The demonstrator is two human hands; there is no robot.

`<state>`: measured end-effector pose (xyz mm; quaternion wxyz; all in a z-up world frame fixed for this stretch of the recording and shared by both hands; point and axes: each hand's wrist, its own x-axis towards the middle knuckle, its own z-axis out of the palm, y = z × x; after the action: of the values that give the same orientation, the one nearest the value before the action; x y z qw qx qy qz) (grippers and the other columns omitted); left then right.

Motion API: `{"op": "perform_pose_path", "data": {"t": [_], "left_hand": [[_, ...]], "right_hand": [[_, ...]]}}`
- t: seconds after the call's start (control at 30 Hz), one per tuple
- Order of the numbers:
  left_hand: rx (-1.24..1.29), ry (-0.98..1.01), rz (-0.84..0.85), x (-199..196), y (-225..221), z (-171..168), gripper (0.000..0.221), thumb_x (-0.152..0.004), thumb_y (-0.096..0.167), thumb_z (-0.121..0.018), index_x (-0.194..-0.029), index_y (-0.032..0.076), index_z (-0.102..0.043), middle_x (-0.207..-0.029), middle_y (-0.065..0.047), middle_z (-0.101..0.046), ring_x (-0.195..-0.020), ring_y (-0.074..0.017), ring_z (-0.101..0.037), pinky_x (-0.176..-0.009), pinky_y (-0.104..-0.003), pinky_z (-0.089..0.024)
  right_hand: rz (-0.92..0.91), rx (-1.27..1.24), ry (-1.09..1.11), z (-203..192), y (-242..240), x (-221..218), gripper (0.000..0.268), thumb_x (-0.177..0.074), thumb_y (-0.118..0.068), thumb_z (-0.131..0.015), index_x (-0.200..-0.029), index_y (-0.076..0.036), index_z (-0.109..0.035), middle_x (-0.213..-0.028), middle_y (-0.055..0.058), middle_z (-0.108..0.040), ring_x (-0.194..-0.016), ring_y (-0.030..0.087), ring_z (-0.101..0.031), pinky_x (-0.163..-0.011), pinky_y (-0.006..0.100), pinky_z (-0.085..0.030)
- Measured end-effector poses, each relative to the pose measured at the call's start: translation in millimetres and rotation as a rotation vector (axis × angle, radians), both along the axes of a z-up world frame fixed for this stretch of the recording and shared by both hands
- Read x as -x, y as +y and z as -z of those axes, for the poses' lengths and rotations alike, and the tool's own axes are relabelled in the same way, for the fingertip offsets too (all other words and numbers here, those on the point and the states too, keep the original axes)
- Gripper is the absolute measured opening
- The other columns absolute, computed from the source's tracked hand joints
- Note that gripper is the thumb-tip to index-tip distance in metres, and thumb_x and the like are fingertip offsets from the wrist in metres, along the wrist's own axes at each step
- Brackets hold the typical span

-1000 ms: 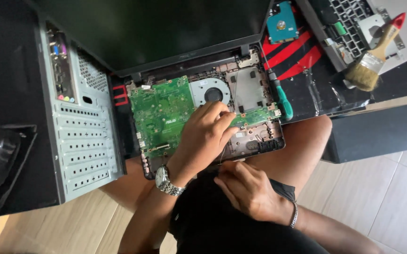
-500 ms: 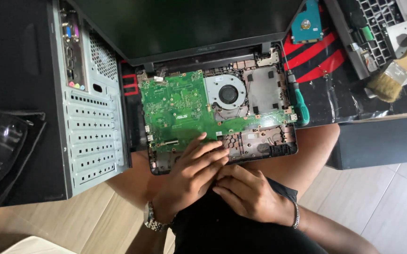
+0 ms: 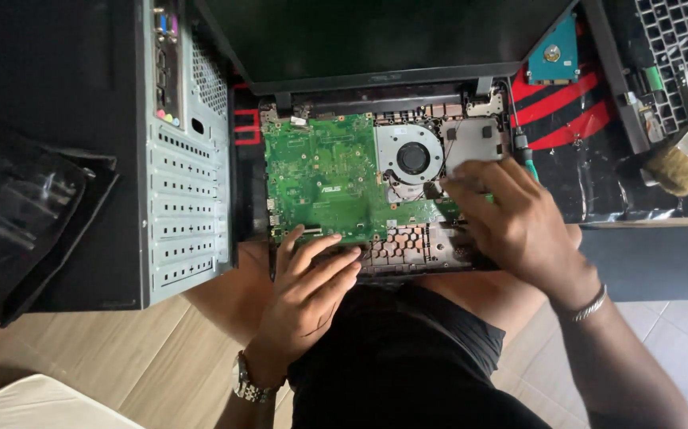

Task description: Installing a motherboard into a laptop chassis and cleaning the internal components with a brush.

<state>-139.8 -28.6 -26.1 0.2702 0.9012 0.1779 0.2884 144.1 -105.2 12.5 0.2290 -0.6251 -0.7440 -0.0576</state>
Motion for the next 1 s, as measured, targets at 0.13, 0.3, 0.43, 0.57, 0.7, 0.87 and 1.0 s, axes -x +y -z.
{"op": "perform_pose_path", "data": {"t": [0.13,0.3,0.43,0.57,0.7,0.87,1.0], "left_hand": [[-0.019,0.003,-0.033,1,0,-7,0.018,-0.088,0.005,-0.075,-0.105,0.002,-0.074,-0.118,-0.005,-0.073,-0.122,-0.0278,-0.059,-0.120,-0.061,-0.028],[-0.023,0.001,-0.072,-1,0,-13,0.018,-0.086,0.003,-0.076,-0.103,0.004,-0.072,-0.110,-0.004,-0.071,-0.120,-0.0274,-0.059,-0.119,-0.060,-0.030],[-0.019,-0.022,-0.092,-3,2,-8,0.014,-0.086,0.003,-0.076,-0.100,0.005,-0.073,-0.106,-0.002,-0.071,-0.118,-0.0259,-0.058,-0.121,-0.059,-0.028],[-0.016,-0.014,-0.125,-1,1,-4,0.013,-0.085,0.003,-0.077,-0.098,0.006,-0.075,-0.105,-0.002,-0.069,-0.119,-0.0254,-0.055,-0.120,-0.057,-0.030],[-0.027,-0.006,-0.147,0,2,1,0.013,-0.086,0.005,-0.079,-0.098,0.008,-0.076,-0.107,-0.001,-0.066,-0.119,-0.0240,-0.053,-0.119,-0.056,-0.030],[-0.037,-0.030,-0.158,-2,6,-2,0.012,-0.085,0.004,-0.079,-0.095,0.005,-0.074,-0.105,-0.003,-0.066,-0.114,-0.0247,-0.055,-0.112,-0.053,-0.037],[-0.019,-0.048,-0.168,-1,8,-4,0.009,-0.085,0.003,-0.077,-0.093,0.004,-0.073,-0.102,-0.003,-0.065,-0.114,-0.0269,-0.055,-0.111,-0.053,-0.038]], "right_hand": [[-0.038,0.044,-0.115,3,18,-15,0.035,-0.083,-0.001,-0.071,-0.116,-0.010,-0.078,-0.117,0.011,-0.065,-0.096,0.025,-0.062,-0.080,0.036,-0.055],[-0.079,0.051,-0.122,4,32,-24,0.027,-0.083,0.005,-0.073,-0.107,-0.008,-0.078,-0.116,0.012,-0.064,-0.103,0.026,-0.066,-0.087,0.035,-0.059],[-0.124,0.053,-0.089,1,36,-25,0.013,-0.088,0.004,-0.068,-0.101,0.002,-0.070,-0.128,0.017,-0.068,-0.105,0.030,-0.063,-0.092,0.040,-0.057],[-0.156,0.076,-0.075,2,33,-35,0.019,-0.086,0.003,-0.073,-0.105,0.000,-0.072,-0.112,0.012,-0.071,-0.096,0.026,-0.066,-0.085,0.038,-0.057],[-0.175,0.113,-0.076,3,33,-41,0.011,-0.087,0.001,-0.076,-0.098,-0.001,-0.076,-0.107,0.009,-0.066,-0.090,0.022,-0.061,-0.080,0.035,-0.057],[-0.161,0.151,-0.097,1,32,-42,0.005,-0.084,-0.004,-0.077,-0.089,-0.005,-0.076,-0.117,0.007,-0.067,-0.091,0.021,-0.062,-0.077,0.034,-0.058],[-0.113,0.161,-0.130,-1,29,-43,0.002,-0.086,-0.008,-0.080,-0.086,-0.007,-0.078,-0.118,0.006,-0.064,-0.095,0.021,-0.061,-0.073,0.032,-0.059]]}}
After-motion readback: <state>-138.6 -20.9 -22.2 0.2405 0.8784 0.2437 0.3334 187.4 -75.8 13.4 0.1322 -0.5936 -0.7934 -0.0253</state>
